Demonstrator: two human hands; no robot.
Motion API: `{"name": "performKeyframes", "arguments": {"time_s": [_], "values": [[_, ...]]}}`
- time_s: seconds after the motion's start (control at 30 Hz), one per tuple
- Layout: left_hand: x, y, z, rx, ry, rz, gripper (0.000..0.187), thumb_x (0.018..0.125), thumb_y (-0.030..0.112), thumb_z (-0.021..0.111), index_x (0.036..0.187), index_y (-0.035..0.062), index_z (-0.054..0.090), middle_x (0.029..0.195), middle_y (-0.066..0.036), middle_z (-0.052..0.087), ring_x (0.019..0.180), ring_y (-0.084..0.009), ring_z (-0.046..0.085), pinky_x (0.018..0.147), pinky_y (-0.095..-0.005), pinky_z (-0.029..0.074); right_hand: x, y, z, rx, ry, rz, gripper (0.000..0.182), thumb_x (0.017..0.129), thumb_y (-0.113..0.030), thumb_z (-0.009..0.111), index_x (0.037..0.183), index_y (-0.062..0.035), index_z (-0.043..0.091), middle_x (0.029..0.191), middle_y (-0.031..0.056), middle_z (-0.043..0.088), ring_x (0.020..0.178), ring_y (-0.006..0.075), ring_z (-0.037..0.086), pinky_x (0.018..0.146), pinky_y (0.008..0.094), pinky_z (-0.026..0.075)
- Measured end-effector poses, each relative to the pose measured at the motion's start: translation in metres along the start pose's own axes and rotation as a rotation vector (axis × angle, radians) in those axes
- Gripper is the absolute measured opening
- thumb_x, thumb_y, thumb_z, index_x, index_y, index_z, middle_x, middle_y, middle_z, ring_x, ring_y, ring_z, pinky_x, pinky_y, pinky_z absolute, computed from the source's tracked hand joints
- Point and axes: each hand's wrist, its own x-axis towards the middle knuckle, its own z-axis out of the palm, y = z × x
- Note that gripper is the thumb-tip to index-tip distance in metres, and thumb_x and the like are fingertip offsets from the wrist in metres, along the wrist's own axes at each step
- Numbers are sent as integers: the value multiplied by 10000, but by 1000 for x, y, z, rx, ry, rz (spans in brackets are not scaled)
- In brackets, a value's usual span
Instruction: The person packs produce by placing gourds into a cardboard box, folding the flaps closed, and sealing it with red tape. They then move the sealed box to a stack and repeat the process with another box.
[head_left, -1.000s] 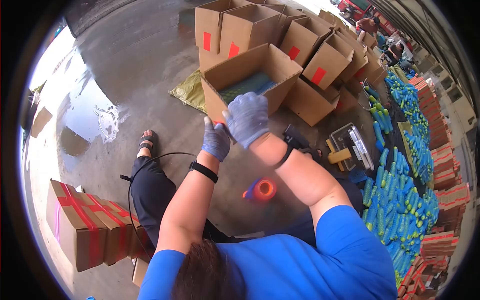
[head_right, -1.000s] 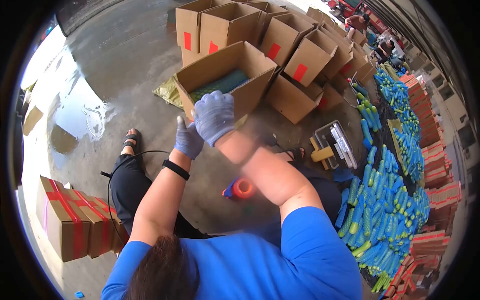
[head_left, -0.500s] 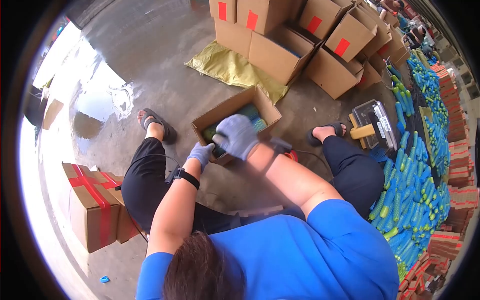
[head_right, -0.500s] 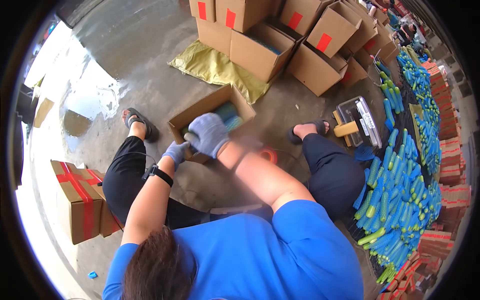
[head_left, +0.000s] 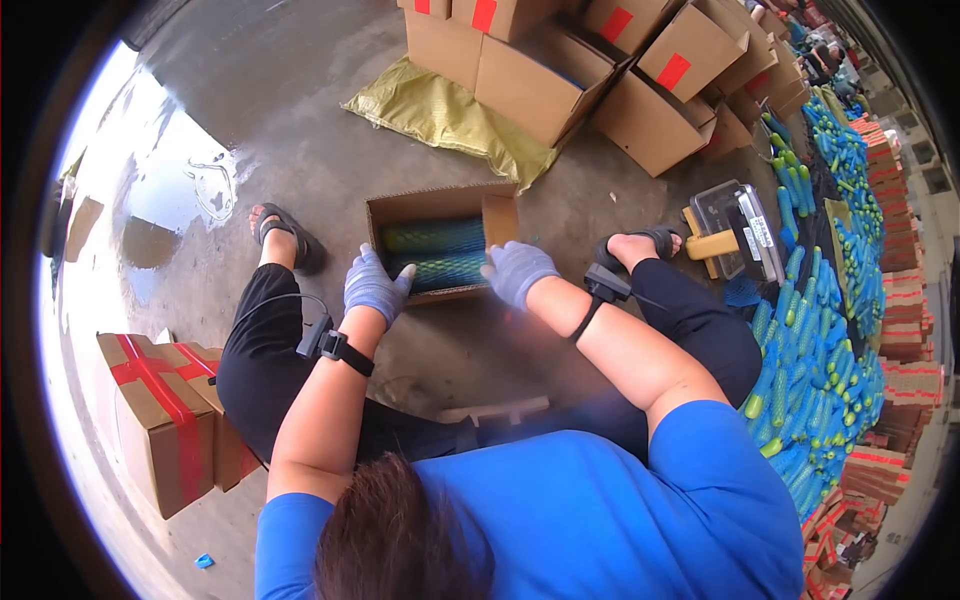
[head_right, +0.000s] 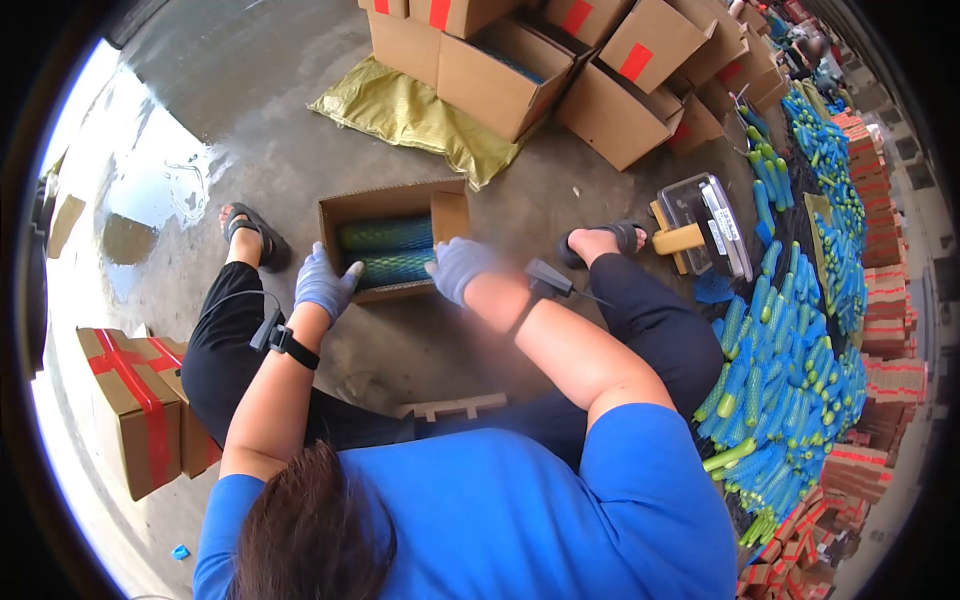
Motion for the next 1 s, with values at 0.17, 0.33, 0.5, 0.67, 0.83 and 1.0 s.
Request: {"name": "performKeyframes", "arguments": {"time_s": [0.17, 0.33, 0.5, 0.67, 0.83, 1.0], "values": [[-13, 18, 13, 254, -132, 282, 734, 980, 643, 452, 1317, 8, 603, 1395, -248, 549, 1228, -420, 580, 1038, -447, 484, 49, -12, -4, 30, -305, -27, 787, 1036, -649, 238, 1129, -45, 735, 1116, 200, 728, 1097, 389, 672, 940, 472, 526], [19, 45, -17, 298, -426, 117, 673, 965, 663, 476, 1110, 58, 731, 1190, -179, 676, 1080, -345, 673, 925, -448, 533, 25, 14, -1, 193, 220, -360, 489, 999, -523, 501, 882, -95, 707, 949, 94, 726, 944, 329, 681, 833, 483, 511], [68, 14, 41, 104, -33, 215, 429, 895, 481, 685, 1092, 100, 677, 1148, -147, 670, 1074, -348, 647, 921, -485, 506, 45, 37, 54, 29, 537, -524, 148, 858, -274, 716, 943, -153, 725, 1002, 53, 667, 988, 272, 647, 801, 428, 527], [68, 42, 21, -16, 665, 607, 763, 731, 255, 818, 1410, 144, 487, 1424, -114, 507, 1343, -393, 444, 1143, -557, 328, 43, 48, 63, 163, 366, -368, 103, 893, -277, 666, 947, -210, 723, 1000, 28, 681, 947, 235, 653, 867, 392, 518], [69, 43, 26, 35, 351, 668, 719, 800, 232, 752, 1462, 145, 483, 1426, -127, 550, 1393, -336, 446, 1205, -522, 291, 34, 52, 73, -25, 505, -621, 133, 881, -293, 660, 977, -207, 693, 1021, 15, 683, 1016, 225, 631, 890, 397, 488], [24, 11, 88, 159, 156, 571, 537, 922, 270, 634, 1446, 210, 538, 1539, -36, 481, 1466, -270, 389, 1205, -590, 251, 30, 100, 71, 65, 544, -906, 144, 839, -273, 661, 935, -166, 671, 1024, 46, 666, 1024, 255, 624, 884, 411, 482]]}}
